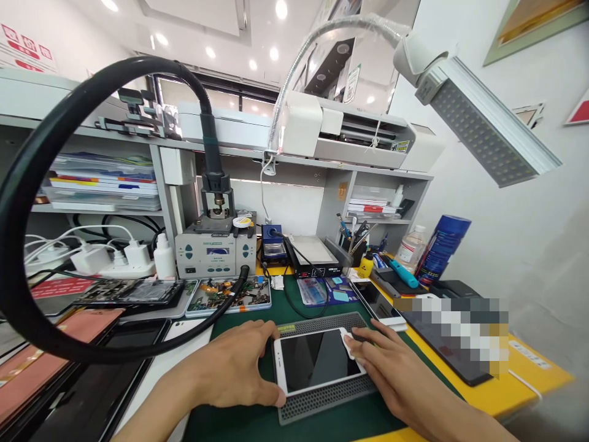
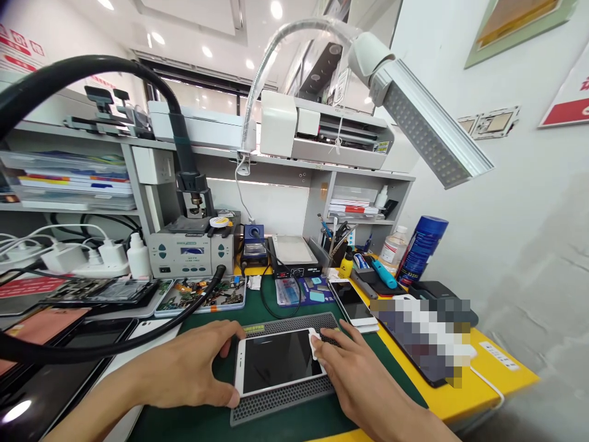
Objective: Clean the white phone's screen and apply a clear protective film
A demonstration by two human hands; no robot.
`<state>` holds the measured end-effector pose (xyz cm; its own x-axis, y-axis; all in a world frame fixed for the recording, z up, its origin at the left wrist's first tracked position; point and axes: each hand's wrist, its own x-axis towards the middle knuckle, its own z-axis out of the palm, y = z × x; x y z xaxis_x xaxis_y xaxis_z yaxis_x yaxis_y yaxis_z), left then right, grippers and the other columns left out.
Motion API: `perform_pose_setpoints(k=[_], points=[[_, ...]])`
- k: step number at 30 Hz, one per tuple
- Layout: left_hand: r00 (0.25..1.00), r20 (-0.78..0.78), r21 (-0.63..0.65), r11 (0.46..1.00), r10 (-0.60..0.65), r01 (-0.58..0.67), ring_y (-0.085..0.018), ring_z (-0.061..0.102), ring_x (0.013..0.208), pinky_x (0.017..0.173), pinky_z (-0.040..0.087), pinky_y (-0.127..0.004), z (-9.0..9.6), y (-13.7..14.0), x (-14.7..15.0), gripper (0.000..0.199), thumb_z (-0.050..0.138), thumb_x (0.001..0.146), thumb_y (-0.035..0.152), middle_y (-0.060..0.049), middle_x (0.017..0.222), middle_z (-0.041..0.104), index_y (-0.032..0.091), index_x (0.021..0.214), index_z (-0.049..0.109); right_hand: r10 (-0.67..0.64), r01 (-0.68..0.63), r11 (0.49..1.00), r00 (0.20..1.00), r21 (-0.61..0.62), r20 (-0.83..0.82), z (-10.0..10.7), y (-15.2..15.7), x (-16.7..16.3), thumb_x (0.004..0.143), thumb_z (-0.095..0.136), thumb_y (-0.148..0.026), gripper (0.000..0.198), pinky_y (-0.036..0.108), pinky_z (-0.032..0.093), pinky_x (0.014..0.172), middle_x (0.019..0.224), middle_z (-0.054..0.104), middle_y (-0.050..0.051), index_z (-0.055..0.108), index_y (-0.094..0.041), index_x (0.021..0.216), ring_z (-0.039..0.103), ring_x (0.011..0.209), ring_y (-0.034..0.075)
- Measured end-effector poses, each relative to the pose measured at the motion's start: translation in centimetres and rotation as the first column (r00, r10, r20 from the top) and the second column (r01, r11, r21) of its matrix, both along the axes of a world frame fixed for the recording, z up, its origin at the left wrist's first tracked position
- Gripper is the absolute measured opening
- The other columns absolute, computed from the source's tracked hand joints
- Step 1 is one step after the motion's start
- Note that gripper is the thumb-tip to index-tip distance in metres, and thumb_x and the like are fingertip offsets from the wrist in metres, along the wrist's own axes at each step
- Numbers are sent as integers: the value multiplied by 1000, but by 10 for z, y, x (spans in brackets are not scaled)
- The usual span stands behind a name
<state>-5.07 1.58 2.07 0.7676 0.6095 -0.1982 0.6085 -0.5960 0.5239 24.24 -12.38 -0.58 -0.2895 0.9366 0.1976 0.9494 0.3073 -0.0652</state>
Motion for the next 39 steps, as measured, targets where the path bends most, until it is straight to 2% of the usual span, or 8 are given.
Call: perform_pose_setpoints(k=[7, 10, 15, 21, 24, 28, 33, 39], points=[[1000, -6, 11, 1000, -1, 2, -26, 59, 93, 72, 44, -31, 1, 0, 1, 67, 75, 62, 64, -3, 101, 60, 26, 116, 59, 39, -39, 998, 999, 43, -8, 1, 4, -11, 103, 42, -19, 32, 52, 38, 116, 129, 69, 9, 57, -23, 131, 56, 130, 25], [1000, -1, 12, 1000, 0, 0, -26, 59, 91, 71, 45, -32, 1, 0, 1, 68, 76, 61, 63, -3, 101, 60, 26, 115, 59, 67, -67, 995, 998, 73, 7, 0, 8, -19, 101, 42, -14, 34, 54, 39, 115, 126, 70, 11, 58, -21, 130, 58, 128, 27], [1000, 2, 33, 999, -9, 9, -29, 59, 101, 76, 45, -32, 1, -1, 3, 67, 75, 62, 63, -5, 108, 60, 26, 116, 59, 120, -120, 990, 993, 70, 5, -2, 18, -40, 100, 40, -12, 32, 58, 39, 113, 119, 73, 11, 59, -19, 126, 60, 124, 29], [1000, 7, 54, 998, -23, 22, -29, 60, 100, 74, 46, -32, -1, 0, 3, 65, 75, 61, 63, -3, 103, 61, 26, 111, 59, 182, -182, 983, 983, 7, -34, -6, 34, -66, 101, 42, -16, 28, 55, 29, 119, 110, 75, 7, 63, -21, 118, 53, 130, 27], [1000, -4, 58, 998, -30, 31, -30, 59, 104, 75, 46, -32, -2, 0, 1, 65, 73, 63, 64, -5, 109, 61, 25, 114, 58, 210, -210, 978, 977, 1, -47, -9, 40, -79, 100, 45, -17, 27, 55, 25, 119, 112, 75, 8, 62, -21, 120, 52, 131, 27], [999, -3, 51, 998, -38, 38, -30, 59, 102, 75, 46, -33, -2, 1, 1, 64, 73, 64, 63, -4, 106, 60, 26, 114, 58, 237, -237, 972, 968, 13, -85, -7, 45, -92, 97, 48, -15, 32, 52, 22, 121, 120, 72, 8, 60, -20, 126, 51, 131, 25], [999, 22, 52, 998, -41, 40, -27, 59, 95, 75, 45, -33, -4, 1, 2, 59, 76, 63, 58, -2, 99, 60, 26, 109, 58, 266, -267, 964, 960, -1, -83, -7, 45, -99, 95, 50, -16, 36, 50, 18, 122, 124, 70, 10, 57, -17, 130, 48, 133, 24], [999, 35, 66, 997, -36, 34, -27, 59, 97, 74, 45, -31, -4, -1, 2, 59, 76, 64, 58, -2, 101, 60, 26, 110, 59, 299, -299, 954, 953, -4, -42, -17, 41, -99, 95, 50, -20, 35, 56, 12, 122, 125, 70, 11, 56, -15, 129, 47, 135, 27]])
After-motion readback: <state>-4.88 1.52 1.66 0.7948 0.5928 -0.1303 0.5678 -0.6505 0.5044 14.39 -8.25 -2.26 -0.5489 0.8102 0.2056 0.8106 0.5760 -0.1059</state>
